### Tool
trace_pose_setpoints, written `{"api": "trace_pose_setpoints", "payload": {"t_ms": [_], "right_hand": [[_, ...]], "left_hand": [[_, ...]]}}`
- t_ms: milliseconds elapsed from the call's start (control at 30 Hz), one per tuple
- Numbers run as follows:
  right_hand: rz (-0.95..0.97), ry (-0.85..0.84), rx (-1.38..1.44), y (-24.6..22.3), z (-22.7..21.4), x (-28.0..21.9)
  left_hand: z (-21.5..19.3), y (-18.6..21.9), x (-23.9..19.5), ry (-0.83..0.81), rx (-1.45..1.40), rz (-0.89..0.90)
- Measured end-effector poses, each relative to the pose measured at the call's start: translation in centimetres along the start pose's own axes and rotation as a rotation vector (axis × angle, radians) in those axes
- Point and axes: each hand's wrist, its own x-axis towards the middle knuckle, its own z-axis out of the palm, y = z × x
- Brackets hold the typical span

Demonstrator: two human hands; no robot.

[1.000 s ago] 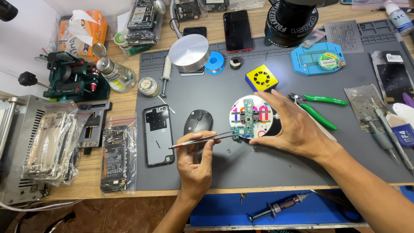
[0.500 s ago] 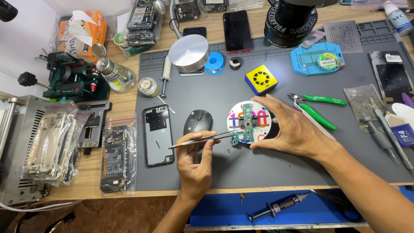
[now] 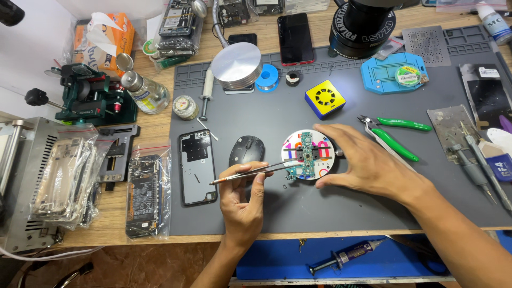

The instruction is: The person uses a hot air gun to heat a small circuit board held by tweezers, then sets the tool down. They continue to manipulate the board with tweezers and a small metal tool, adjusting components on the board's surface.

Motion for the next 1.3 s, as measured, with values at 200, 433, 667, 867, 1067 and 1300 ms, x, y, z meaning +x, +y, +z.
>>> {"api": "trace_pose_setpoints", "payload": {"t_ms": [200, 433, 667, 867, 1067, 1300], "right_hand": [[-0.039, 0.254, -0.091, 0.6, 0.6, -2.3], [-0.114, 0.312, -0.151, 1.2, 1.1, -2.3], [-0.049, 0.272, -0.113, 2.0, 1.5, -2.3], [-0.167, 0.334, -0.207, 2.9, 2.0, -2.3], [-0.096, 0.273, -0.118, 2.4, 1.7, -2.2], [0.089, 0.307, 0.018, 2.4, 1.3, -2.8]], "left_hand": [[-0.3, -0.6, -0.1, 0.068, 0.001, 0.065], [-0.1, -0.4, 0.0, 0.082, -0.023, 0.031], [-0.1, -0.1, 0.2, 0.093, -0.036, 0.003], [0.0, 0.0, 0.3, 0.095, -0.016, -0.028], [0.0, -0.4, 0.2, 0.091, -0.040, -0.027], [0.1, -0.3, 0.2, 0.115, -0.036, -0.058]]}}
